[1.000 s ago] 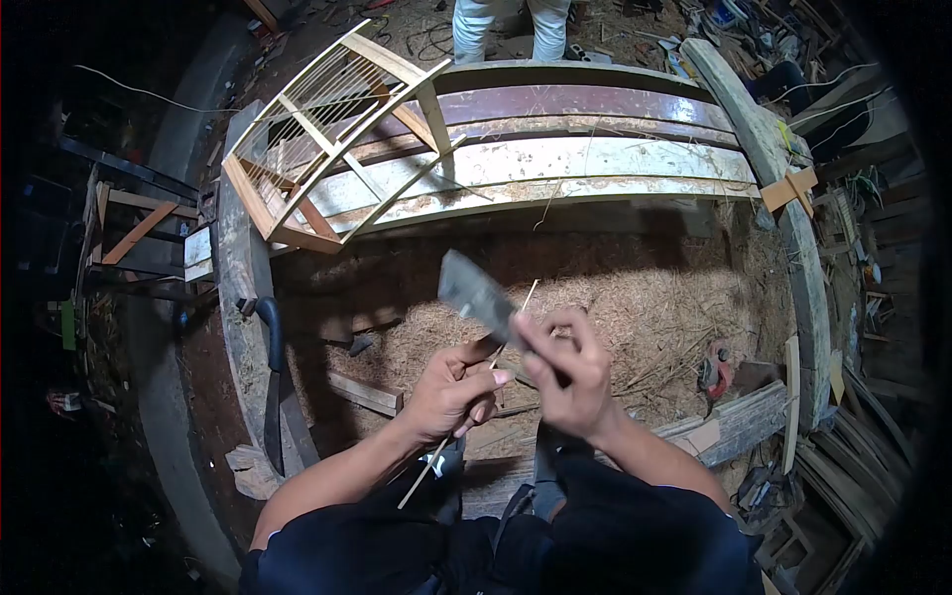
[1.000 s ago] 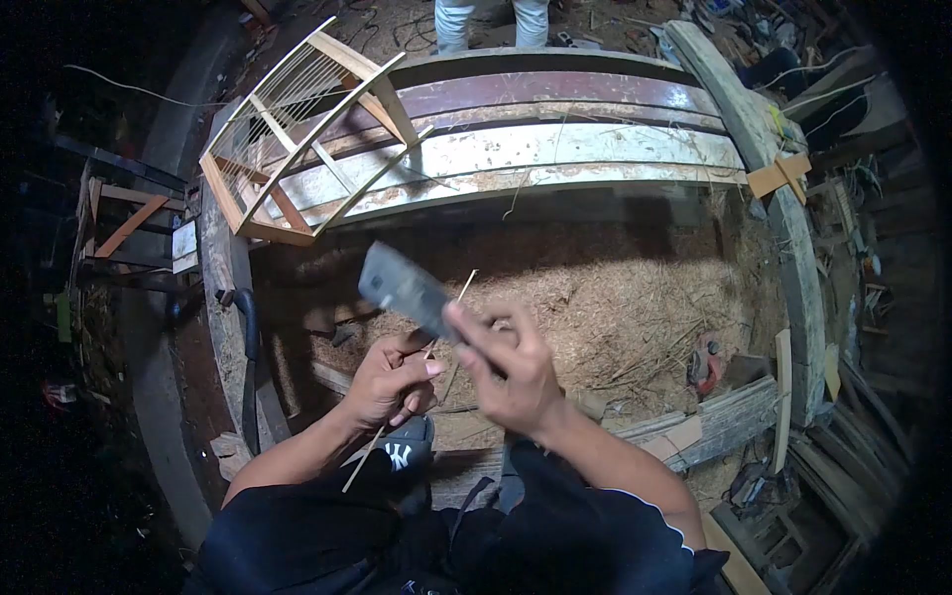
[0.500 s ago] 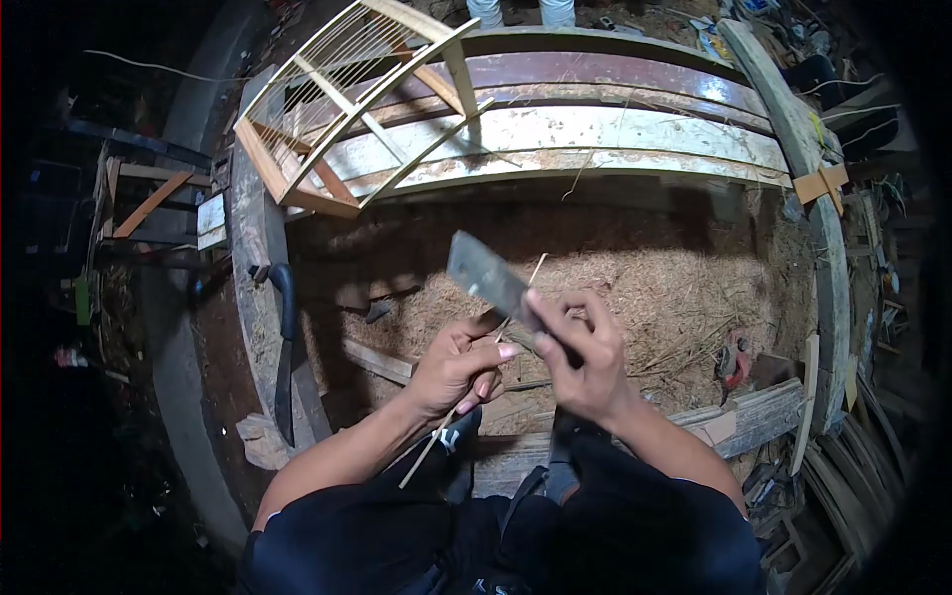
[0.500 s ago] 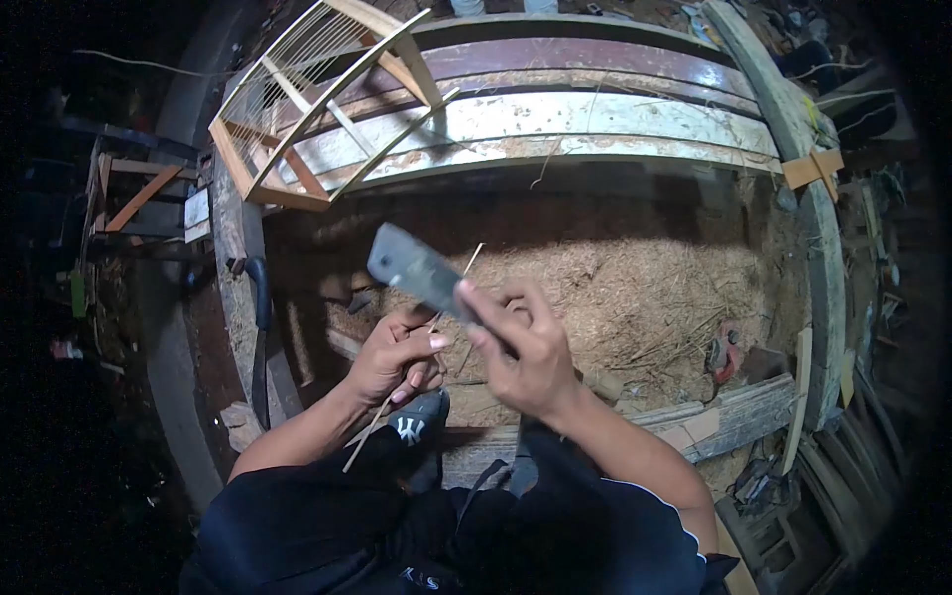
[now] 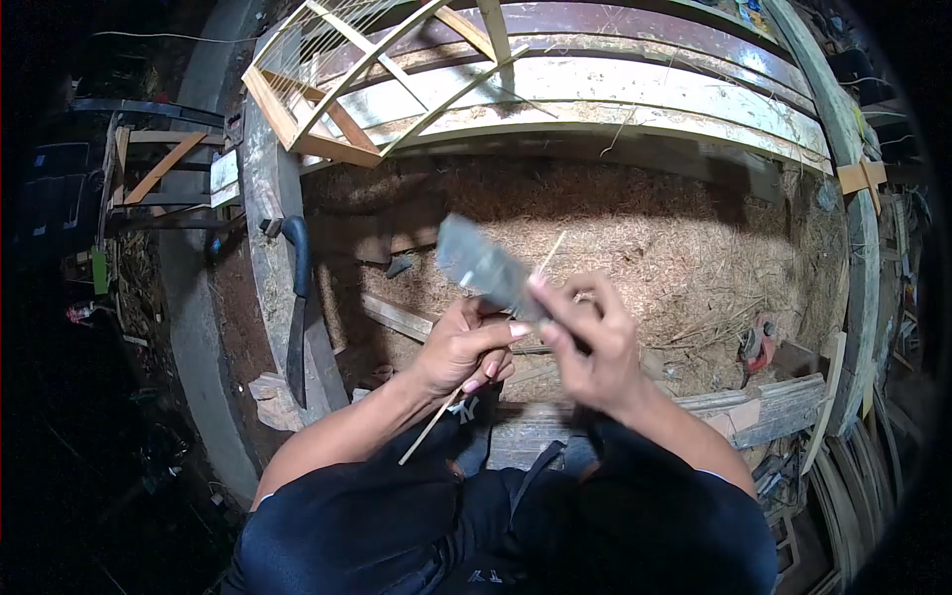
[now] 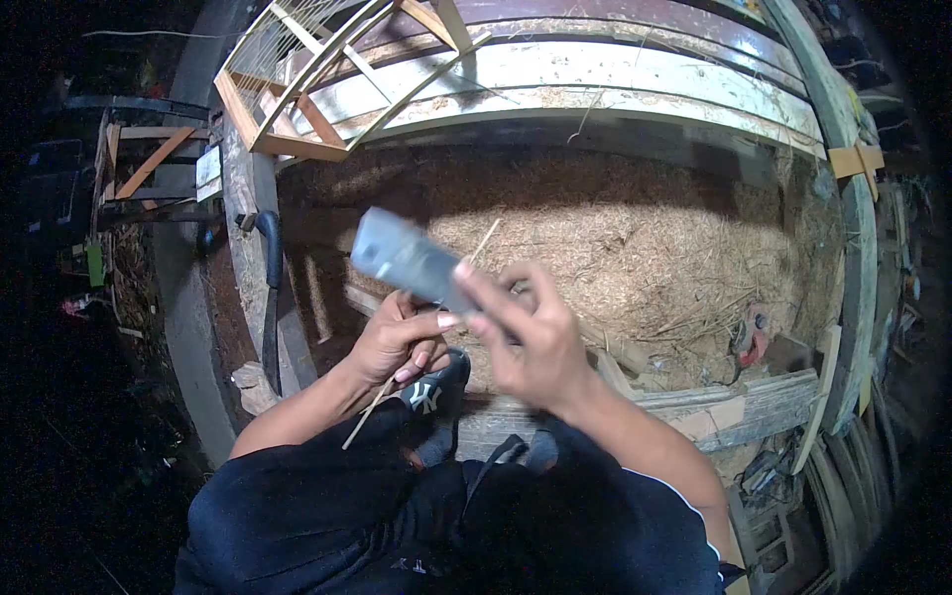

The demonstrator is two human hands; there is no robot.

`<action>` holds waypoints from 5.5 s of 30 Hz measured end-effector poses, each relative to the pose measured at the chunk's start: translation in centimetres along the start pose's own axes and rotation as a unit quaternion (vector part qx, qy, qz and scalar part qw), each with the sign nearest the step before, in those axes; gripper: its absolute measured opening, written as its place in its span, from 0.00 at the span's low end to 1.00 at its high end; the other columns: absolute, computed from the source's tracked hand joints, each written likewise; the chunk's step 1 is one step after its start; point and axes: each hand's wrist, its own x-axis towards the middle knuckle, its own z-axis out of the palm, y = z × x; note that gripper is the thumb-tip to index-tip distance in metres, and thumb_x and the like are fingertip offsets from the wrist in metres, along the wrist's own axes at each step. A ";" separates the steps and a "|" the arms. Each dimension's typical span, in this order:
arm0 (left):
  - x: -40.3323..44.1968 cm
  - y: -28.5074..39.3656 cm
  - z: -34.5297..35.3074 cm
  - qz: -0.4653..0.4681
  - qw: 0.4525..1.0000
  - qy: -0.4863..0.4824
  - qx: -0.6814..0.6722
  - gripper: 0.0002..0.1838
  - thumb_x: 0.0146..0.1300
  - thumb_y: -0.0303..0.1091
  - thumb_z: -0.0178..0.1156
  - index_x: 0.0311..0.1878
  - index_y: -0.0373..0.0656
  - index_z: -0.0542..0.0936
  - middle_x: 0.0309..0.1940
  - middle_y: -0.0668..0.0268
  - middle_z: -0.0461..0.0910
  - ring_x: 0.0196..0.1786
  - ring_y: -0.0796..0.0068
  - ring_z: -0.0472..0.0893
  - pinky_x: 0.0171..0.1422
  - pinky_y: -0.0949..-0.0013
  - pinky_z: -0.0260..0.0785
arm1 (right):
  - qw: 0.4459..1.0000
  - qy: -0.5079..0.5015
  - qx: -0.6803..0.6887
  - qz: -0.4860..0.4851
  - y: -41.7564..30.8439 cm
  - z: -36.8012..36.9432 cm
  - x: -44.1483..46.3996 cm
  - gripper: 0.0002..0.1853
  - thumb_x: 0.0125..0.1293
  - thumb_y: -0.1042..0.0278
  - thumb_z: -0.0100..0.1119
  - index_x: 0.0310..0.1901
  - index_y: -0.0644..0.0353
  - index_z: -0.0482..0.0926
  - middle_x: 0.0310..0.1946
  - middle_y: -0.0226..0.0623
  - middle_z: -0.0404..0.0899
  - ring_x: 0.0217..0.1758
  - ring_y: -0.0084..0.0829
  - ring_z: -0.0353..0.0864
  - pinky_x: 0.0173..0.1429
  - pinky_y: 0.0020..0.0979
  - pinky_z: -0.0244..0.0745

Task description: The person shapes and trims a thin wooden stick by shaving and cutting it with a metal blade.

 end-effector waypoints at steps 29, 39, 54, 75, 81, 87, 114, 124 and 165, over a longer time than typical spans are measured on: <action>0.1 -0.4 -0.7 0.026 0.998 -0.008 0.057 0.18 0.75 0.26 0.52 0.66 0.35 0.75 0.19 0.65 0.76 0.11 0.84 0.65 0.16 0.78 0.58 | 0.996 0.021 -0.029 0.083 -0.6 -0.8 0.0 0.26 0.65 0.73 0.67 0.66 0.54 0.81 0.44 0.47 0.76 0.37 0.36 0.83 0.37 0.35 0.80; -0.1 -0.1 -0.5 0.044 0.991 -0.010 0.126 0.25 0.81 0.32 0.48 0.77 0.41 0.65 0.20 0.66 0.75 0.12 0.86 0.64 0.17 0.80 0.58 | 0.999 -0.034 -0.024 -0.002 -1.4 -0.3 -0.6 0.27 0.66 0.73 0.66 0.67 0.52 0.79 0.46 0.49 0.77 0.30 0.31 0.83 0.29 0.32 0.82; 0.6 -0.6 -1.1 0.073 0.987 -0.054 0.135 0.17 0.81 0.31 0.44 0.63 0.30 0.73 0.22 0.58 0.79 0.10 0.83 0.64 0.15 0.79 0.56 | 1.000 -0.011 0.019 0.023 -1.5 -0.4 -0.7 0.23 0.67 0.76 0.63 0.65 0.59 0.80 0.45 0.47 0.76 0.31 0.30 0.82 0.32 0.32 0.80; 0.4 -0.6 0.1 0.099 0.983 -0.035 0.147 0.09 0.78 0.28 0.48 0.43 0.33 0.74 0.18 0.60 0.76 0.10 0.82 0.64 0.15 0.77 0.58 | 0.997 0.004 -0.073 0.004 -1.1 -1.9 -0.9 0.27 0.63 0.71 0.68 0.66 0.49 0.81 0.43 0.46 0.76 0.28 0.32 0.79 0.31 0.36 0.79; 0.4 -0.8 0.6 0.068 0.989 -0.034 0.123 0.15 0.79 0.29 0.49 0.61 0.29 0.74 0.17 0.60 0.75 0.10 0.82 0.64 0.14 0.78 0.55 | 0.994 0.038 -0.085 0.063 0.0 -2.2 -0.7 0.27 0.63 0.71 0.68 0.66 0.50 0.80 0.43 0.46 0.76 0.30 0.34 0.81 0.29 0.34 0.79; 0.2 -0.5 0.6 0.077 0.977 -0.094 0.173 0.24 0.80 0.31 0.48 0.76 0.39 0.67 0.16 0.66 0.74 0.14 0.84 0.68 0.18 0.77 0.59 | 0.991 0.088 -0.105 -0.002 1.8 -3.1 0.3 0.24 0.67 0.71 0.65 0.66 0.52 0.80 0.44 0.49 0.77 0.27 0.30 0.81 0.28 0.32 0.82; 0.1 0.1 1.5 0.006 0.964 -0.114 0.240 0.24 0.81 0.36 0.47 0.76 0.39 0.68 0.17 0.67 0.76 0.15 0.88 0.63 0.23 0.81 0.56 | 0.875 0.193 0.320 0.307 0.9 -6.1 2.2 0.10 0.76 0.64 0.60 0.44 0.64 0.78 0.25 0.26 0.73 0.18 0.13 0.66 0.22 0.22 0.64; 0.7 -0.7 0.7 0.043 0.969 -0.102 0.222 0.23 0.82 0.36 0.47 0.76 0.42 0.68 0.19 0.65 0.79 0.14 0.87 0.66 0.20 0.80 0.56 | 0.995 0.086 -0.046 0.014 0.7 -3.4 -1.0 0.25 0.73 0.71 0.60 0.71 0.56 0.74 0.39 0.41 0.78 0.29 0.25 0.78 0.27 0.28 0.75; 0.3 -1.6 1.0 0.070 0.986 0.001 0.153 0.08 0.72 0.25 0.55 0.51 0.35 0.77 0.18 0.62 0.78 0.15 0.80 0.71 0.18 0.75 0.57 | 0.996 0.014 -0.075 -0.041 -0.4 -2.6 -1.5 0.28 0.65 0.69 0.67 0.68 0.45 0.79 0.41 0.50 0.79 0.27 0.36 0.84 0.26 0.35 0.81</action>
